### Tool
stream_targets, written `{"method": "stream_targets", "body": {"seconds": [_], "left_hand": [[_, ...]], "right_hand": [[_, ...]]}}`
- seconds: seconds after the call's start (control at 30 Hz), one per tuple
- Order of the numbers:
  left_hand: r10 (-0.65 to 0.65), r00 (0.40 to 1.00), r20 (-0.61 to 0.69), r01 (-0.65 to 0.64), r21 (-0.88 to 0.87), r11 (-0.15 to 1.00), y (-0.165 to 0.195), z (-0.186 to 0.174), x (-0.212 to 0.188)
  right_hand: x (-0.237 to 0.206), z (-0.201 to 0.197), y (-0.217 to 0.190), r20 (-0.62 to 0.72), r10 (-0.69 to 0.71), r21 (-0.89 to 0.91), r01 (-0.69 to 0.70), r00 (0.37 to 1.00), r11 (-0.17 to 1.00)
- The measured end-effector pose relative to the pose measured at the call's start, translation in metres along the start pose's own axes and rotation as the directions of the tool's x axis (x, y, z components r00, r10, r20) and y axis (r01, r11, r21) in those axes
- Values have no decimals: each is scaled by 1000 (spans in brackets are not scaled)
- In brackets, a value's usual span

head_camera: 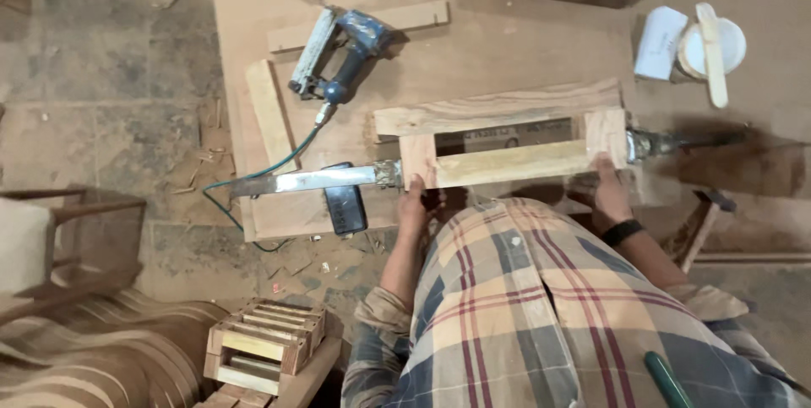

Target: The person assembles small wooden frames by clamping pieces together, applying glue, and fastening them with a pneumatic nail gun. They repeatedly align the wood, secure it with clamps, and stack the finished frames on a nearby pile.

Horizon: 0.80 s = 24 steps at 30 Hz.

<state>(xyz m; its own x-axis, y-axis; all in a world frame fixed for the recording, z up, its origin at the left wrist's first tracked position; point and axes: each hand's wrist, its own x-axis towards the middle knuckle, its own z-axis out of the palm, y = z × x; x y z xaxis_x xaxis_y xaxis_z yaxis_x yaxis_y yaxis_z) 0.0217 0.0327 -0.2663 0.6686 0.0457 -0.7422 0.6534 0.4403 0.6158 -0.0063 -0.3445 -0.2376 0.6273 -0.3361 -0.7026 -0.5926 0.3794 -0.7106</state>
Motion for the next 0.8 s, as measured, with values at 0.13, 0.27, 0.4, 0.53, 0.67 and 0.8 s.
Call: {"method": "stream_targets", "body": {"seconds": [0.13, 0.27, 0.4, 0.53, 0.67, 0.8], "left_hand": [[143, 986, 85, -158, 225, 962, 0, -28, -14], [622, 782, 52, -420, 781, 463, 4, -56, -35], [671, 739, 60, -385, 855, 347, 17, -55, -19], [677, 729, 98, -382, 880, 284, 20, -51, -3], [747, 648, 149, -470, 850, 238, 19, -57, -3], [746, 632, 212, -513, 836, 197, 21, -63, -4]], "right_hand": [[7, -5, 0, 60, -35, -59, 38, 998, 997], [12, -7, 1, 105, -12, -122, 25, 994, 992], [13, -7, 1, 103, -22, -169, 40, 994, 985], [10, -3, -1, 98, -54, -172, 70, 994, 983], [3, 3, -3, 73, -42, -140, 52, 996, 989], [-6, 11, -5, -42, -160, -161, 152, 986, 975]]}}
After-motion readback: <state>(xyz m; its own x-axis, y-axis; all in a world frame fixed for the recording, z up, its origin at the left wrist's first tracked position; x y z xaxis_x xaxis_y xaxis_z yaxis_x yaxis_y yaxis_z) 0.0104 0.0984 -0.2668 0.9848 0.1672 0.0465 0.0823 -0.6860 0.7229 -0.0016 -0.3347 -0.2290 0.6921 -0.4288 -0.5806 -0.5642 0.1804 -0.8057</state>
